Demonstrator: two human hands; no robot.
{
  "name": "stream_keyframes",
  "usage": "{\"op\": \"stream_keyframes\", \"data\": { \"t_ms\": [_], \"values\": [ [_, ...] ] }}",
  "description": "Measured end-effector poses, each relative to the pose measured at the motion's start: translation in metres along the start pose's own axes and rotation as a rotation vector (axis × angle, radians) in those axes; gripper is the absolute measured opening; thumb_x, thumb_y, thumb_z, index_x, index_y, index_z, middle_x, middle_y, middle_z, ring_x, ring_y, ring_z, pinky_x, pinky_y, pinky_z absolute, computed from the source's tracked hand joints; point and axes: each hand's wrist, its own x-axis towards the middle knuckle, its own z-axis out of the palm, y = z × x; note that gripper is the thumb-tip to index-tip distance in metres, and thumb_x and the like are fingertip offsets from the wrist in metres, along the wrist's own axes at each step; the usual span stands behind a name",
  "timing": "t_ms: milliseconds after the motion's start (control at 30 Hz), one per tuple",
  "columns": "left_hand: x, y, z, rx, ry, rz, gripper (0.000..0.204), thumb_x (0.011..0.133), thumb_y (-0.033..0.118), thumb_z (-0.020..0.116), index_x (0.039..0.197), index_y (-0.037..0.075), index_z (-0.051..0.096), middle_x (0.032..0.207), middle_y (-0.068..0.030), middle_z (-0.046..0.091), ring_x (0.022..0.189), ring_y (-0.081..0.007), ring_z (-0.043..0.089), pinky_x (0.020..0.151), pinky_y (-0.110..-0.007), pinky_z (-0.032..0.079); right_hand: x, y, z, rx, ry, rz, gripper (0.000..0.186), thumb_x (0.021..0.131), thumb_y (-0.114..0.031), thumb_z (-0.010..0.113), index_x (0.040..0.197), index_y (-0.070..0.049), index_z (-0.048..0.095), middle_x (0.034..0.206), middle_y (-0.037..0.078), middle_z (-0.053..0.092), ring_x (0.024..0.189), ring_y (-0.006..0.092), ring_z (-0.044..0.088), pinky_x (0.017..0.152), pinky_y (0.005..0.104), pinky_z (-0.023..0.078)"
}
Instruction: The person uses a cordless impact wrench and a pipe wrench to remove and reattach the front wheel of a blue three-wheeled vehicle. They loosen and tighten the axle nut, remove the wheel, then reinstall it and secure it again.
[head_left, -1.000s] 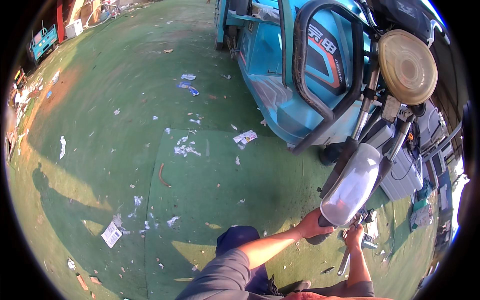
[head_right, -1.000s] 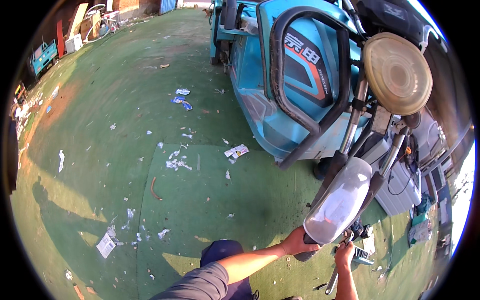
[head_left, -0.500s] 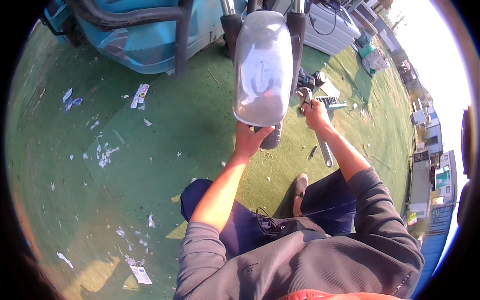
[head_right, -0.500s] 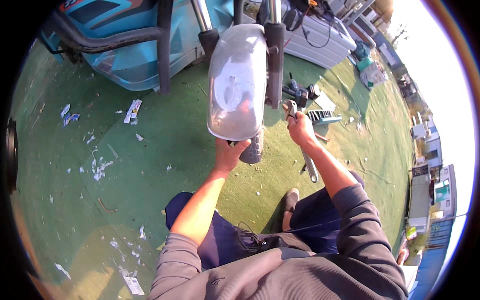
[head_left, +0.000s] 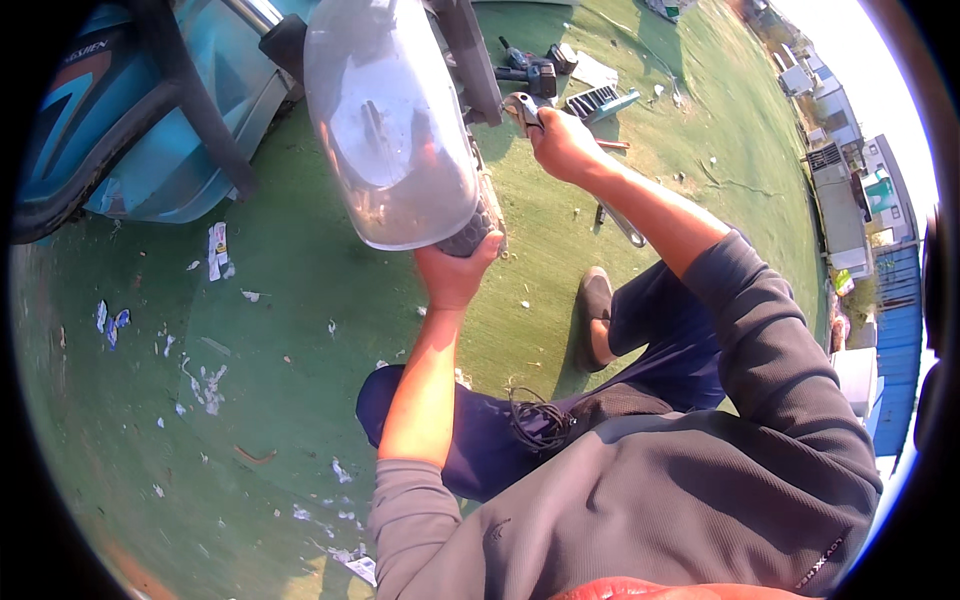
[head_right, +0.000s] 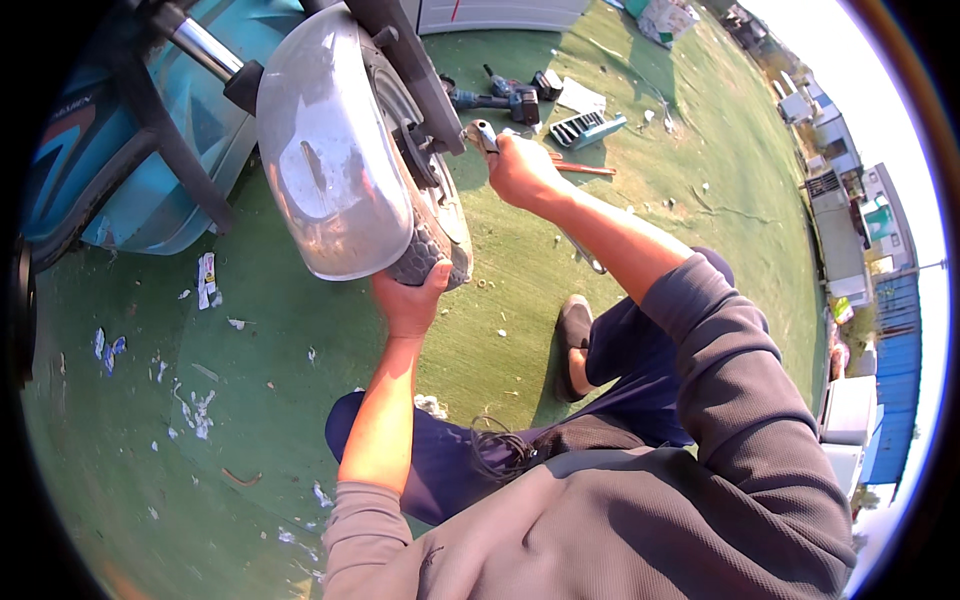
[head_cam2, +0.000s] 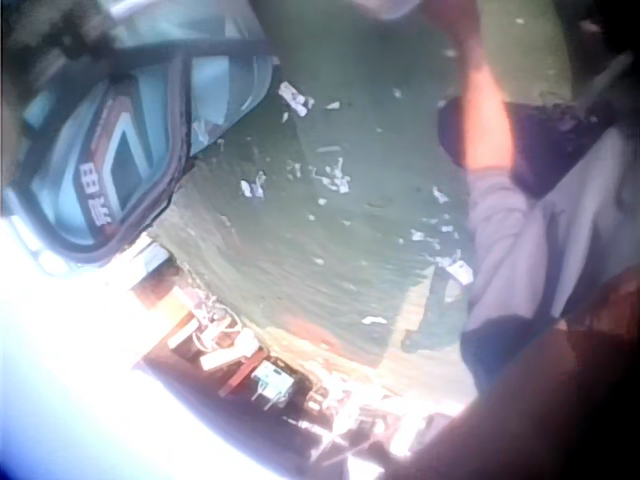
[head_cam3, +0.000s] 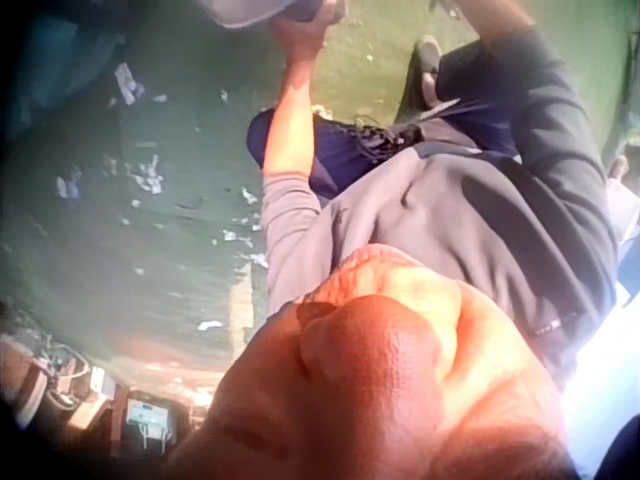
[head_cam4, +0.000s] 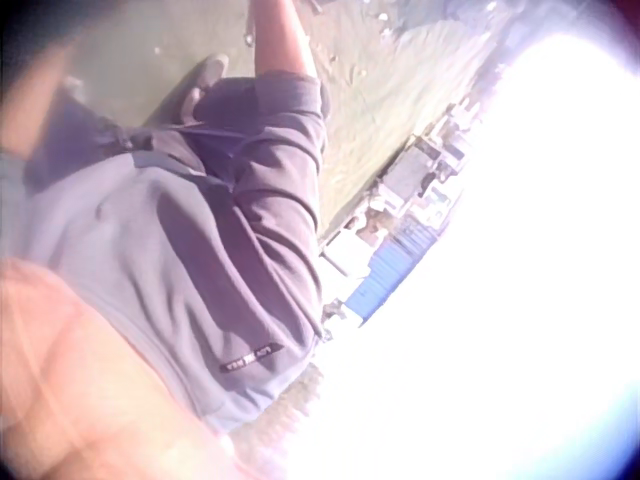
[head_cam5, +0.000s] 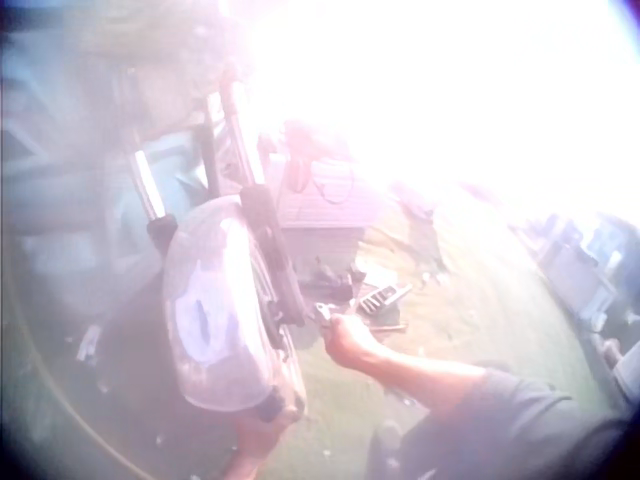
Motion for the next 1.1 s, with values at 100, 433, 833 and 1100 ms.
{"op": "stream_keyframes", "data": {
  "t_ms": [100,433,833,1100],
  "values": [
    [-0.003,0.011,-0.004,0.117,0.021,0.003,0.069,0.068,0.037,0.091,0.117,-0.003,0.062,0.112,-0.0111,0.066,0.104,-0.0219,0.062,0.096,-0.037,0.048,0.003,0.005,0.003,-0.026,0.012,-0.073,0.02,0.094,-0.018,0.056,0.097,0.001,0.061,0.083,0.026,0.066,0.08,0.0434,0.066,0.072,0.0516,0.05],
    [-0.01,0.016,-0.003,0.148,0.024,0.013,0.095,0.068,0.036,0.087,0.144,0.002,0.042,0.136,-0.0174,0.056,0.127,-0.0297,0.054,0.109,-0.04,0.041,0.017,0.02,-0.024,0.166,-0.323,0.035,0.014,0.099,-0.015,0.048,0.096,-0.002,0.054,0.062,0.008,0.055,0.042,0.0211,0.056,0.033,0.0373,0.043],
    [0.007,0.028,0.011,0.048,0.077,0.09,0.09,0.068,0.04,0.088,0.139,0.001,0.047,0.131,-0.0165,0.061,0.121,-0.029,0.06,0.103,-0.039,0.046,-0.003,0.088,0.039,0.036,0.143,-0.246,0.023,0.097,-0.016,0.053,0.111,0.002,0.058,0.095,0.028,0.065,0.091,0.0473,0.063,0.079,0.0503,0.049],
    [0.013,0.026,0.0,0.081,0.09,0.105,0.064,0.077,0.032,0.086,0.123,-0.003,0.06,0.116,-0.0104,0.066,0.105,-0.0214,0.063,0.096,-0.037,0.048,-0.021,0.037,0.059,0.217,0.322,-0.127,0.013,0.096,-0.015,0.059,0.101,-0.003,0.057,0.086,0.026,0.064,0.084,0.048,0.062,0.072,0.0529,0.048]
  ]
}}
